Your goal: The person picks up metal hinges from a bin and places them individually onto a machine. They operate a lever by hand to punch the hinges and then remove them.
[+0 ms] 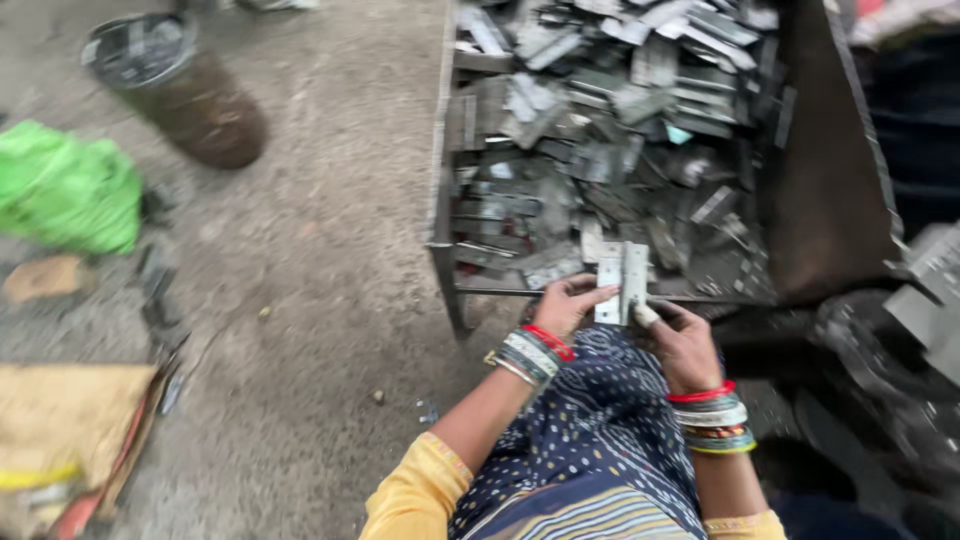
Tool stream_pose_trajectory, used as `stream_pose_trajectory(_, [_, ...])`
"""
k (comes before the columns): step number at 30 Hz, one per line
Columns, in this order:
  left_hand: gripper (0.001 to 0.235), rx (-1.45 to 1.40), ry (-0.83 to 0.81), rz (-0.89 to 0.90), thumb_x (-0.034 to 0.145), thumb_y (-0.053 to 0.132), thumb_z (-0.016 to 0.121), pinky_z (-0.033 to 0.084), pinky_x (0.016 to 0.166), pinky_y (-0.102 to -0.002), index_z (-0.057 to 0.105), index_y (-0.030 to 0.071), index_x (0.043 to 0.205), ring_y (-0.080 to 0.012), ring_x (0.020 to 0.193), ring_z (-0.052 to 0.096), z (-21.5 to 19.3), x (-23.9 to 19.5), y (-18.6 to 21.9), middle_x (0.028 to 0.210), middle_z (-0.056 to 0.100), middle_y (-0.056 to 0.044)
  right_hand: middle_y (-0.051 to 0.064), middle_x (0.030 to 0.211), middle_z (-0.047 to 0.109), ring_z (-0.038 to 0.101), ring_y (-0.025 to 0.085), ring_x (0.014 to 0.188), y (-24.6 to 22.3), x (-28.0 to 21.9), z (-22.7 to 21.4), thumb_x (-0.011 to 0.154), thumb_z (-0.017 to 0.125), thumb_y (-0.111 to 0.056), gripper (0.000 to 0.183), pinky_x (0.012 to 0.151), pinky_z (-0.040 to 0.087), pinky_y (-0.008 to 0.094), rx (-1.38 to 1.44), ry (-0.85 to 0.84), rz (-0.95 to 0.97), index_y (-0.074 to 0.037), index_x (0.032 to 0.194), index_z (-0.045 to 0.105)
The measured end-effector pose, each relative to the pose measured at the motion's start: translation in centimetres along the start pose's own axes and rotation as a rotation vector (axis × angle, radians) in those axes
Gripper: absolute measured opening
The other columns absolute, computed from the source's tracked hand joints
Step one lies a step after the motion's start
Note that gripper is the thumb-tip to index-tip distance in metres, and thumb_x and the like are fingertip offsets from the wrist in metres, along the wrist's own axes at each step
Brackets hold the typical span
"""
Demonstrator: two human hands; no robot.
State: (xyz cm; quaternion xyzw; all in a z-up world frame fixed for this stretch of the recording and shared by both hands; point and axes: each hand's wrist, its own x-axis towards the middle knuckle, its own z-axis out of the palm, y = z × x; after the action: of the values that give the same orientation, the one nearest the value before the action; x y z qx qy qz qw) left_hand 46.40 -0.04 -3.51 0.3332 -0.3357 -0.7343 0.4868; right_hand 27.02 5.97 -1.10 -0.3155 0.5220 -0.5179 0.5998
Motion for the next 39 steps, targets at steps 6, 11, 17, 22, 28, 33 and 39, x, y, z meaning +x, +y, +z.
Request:
stream_pose_trajectory(6, [0.02,0.072,0.025,-0.133,0.087,0.014,0.083,0.033,0.046,-0.02,0.077,0.0,0.099,-0.0011,0.053,0.047,2.0,-1.2,-1.7,0.071,0.064,0.006,0.022,0.126,0.069,0.067,0.03,0.114,-4.6,-7.1,1.8,0.085,0.07,-0.007,0.057,0.098,0.053,0.035,-0.624,0.136,-0.504,0.007,0.138,0.056])
stream_pose_trajectory(11, [0.022,0.234,-0.062,-0.194,0.092,0.019,0.076,0.045,0.055,-0.02,0.077,0.0,0.103,-0.0048,0.065,0.061,6.5,-2.5,-3.3,0.083,0.073,0.001,0.033,0.134,0.06,0.06,0.05,0.123,-5.5,-10.7,0.8,0.067,0.065,0.004,0.06,0.103,0.048,0.046,-1.303,0.217,-0.838,0.006,0.127,0.059])
stream_pose_trajectory(17, [0.03,0.125,-0.346,-0.391,0.099,0.022,0.064,0.061,0.085,-0.03,0.072,0.001,0.119,-0.0145,0.096,0.074,12.3,-3.8,-2.9,0.11,0.076,-0.008,0.025,0.135,0.065,0.064,0.04,0.126,-5.1,-14.0,-5.7,0.083,0.054,0.011,0.049,0.105,0.054,0.04,-0.981,0.483,-0.66,0.002,0.13,0.063])
stream_pose_trajectory(22, [0.031,0.245,-0.377,-0.464,0.099,0.023,0.062,0.063,0.086,-0.035,0.071,0.0,0.119,-0.0192,0.096,0.073,13.8,-3.4,-3.0,0.109,0.076,-0.012,0.027,0.137,0.063,0.063,0.042,0.127,-9.4,-13.8,-15.4,0.083,0.051,0.01,0.05,0.109,0.051,0.044,-1.228,0.822,-0.783,0.001,0.131,0.064])
stream_pose_trajectory(28, [0.03,0.281,-0.292,-0.525,0.098,0.022,0.063,0.064,0.085,-0.035,0.07,-0.002,0.115,-0.02,0.095,0.075,11.5,-3.7,-4.9,0.108,0.077,-0.014,0.021,0.135,0.066,0.07,0.041,0.095,-12.9,-8.4,-25.7,0.09,0.049,0.004,0.041,0.083,0.058,0.047,-1.291,0.882,-0.554,-0.003,0.125,0.07])
stream_pose_trajectory(33, [0.028,0.268,-0.19,-0.514,0.097,0.022,0.064,0.063,0.082,-0.033,0.071,-0.001,0.113,-0.0181,0.091,0.074,8.4,-3.5,-5.5,0.106,0.078,-0.013,0.016,0.126,0.072,0.073,0.037,0.092,-12.3,-5.9,-27.5,0.103,0.044,-0.005,0.033,0.082,0.058,0.049,-1.402,0.848,-0.258,-0.008,0.12,0.073])
stream_pose_trajectory(39, [0.027,0.232,-0.101,-0.513,0.099,0.022,0.066,0.062,0.078,-0.032,0.072,-0.002,0.11,-0.0182,0.083,0.073,6.4,-2.9,-6.2,0.1,0.077,-0.013,0.019,0.105,0.076,0.072,0.037,0.089,-17.2,-12.1,-26.2,0.093,0.055,-0.015,0.039,0.084,0.057,0.047,-1.558,0.582,0.108,-0.019,0.127,0.073])
